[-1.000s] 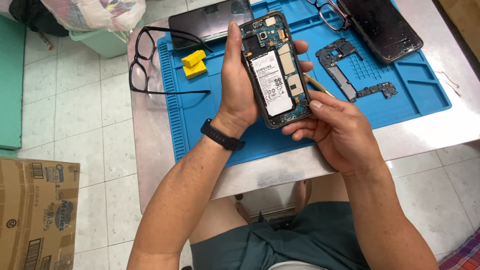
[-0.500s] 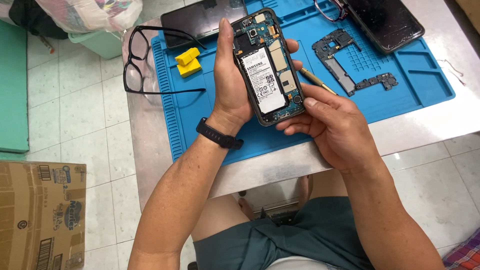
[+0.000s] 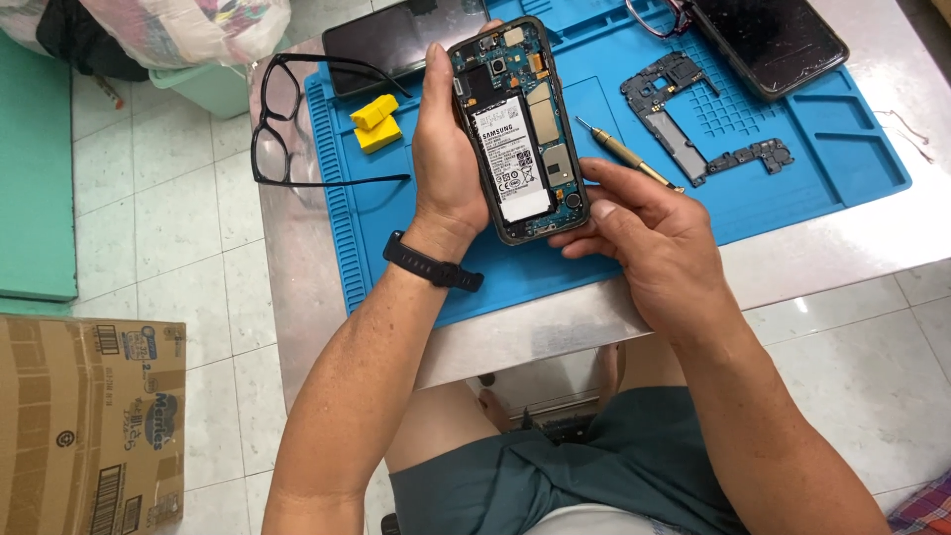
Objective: Unscrewing and prying off the internal back panel of a smartphone for repair.
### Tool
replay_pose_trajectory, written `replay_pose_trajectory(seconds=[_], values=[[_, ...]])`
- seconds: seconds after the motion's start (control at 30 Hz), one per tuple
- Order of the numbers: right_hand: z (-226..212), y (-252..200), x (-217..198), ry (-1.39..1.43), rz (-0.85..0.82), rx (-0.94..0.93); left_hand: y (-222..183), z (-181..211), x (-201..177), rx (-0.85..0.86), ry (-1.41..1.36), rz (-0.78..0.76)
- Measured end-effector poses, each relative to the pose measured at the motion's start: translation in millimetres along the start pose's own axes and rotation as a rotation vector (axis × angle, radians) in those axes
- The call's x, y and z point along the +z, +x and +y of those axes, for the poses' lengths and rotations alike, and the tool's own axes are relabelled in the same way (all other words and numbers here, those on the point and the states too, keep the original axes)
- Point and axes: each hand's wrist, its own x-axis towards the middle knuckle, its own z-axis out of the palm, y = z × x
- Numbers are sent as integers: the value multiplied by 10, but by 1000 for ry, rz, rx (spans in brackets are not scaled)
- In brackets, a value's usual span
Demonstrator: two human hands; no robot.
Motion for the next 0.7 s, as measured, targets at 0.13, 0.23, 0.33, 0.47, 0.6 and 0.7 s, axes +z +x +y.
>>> replay_pose_trajectory(seconds=[0.13, 0.23, 0.33, 0.47, 0.6, 0.7], values=[[-34, -6, 23, -82, 22, 1, -31, 79, 140, -65, 150, 290], [-42, 0, 42, -127, 10, -7, -57, 124, 222, -97, 231, 389], [-40, 18, 66, -151, -1, -11, -59, 119, 216, -87, 301, 395], [-67, 34, 95, -226, 0, 14, -79, 124, 190, -30, 420, 330], [-177, 101, 138, -261, 35, 90, -104, 87, 170, 21, 436, 250], [-246, 174, 120, -253, -70, 108, -139, 32, 201, 9, 449, 215]])
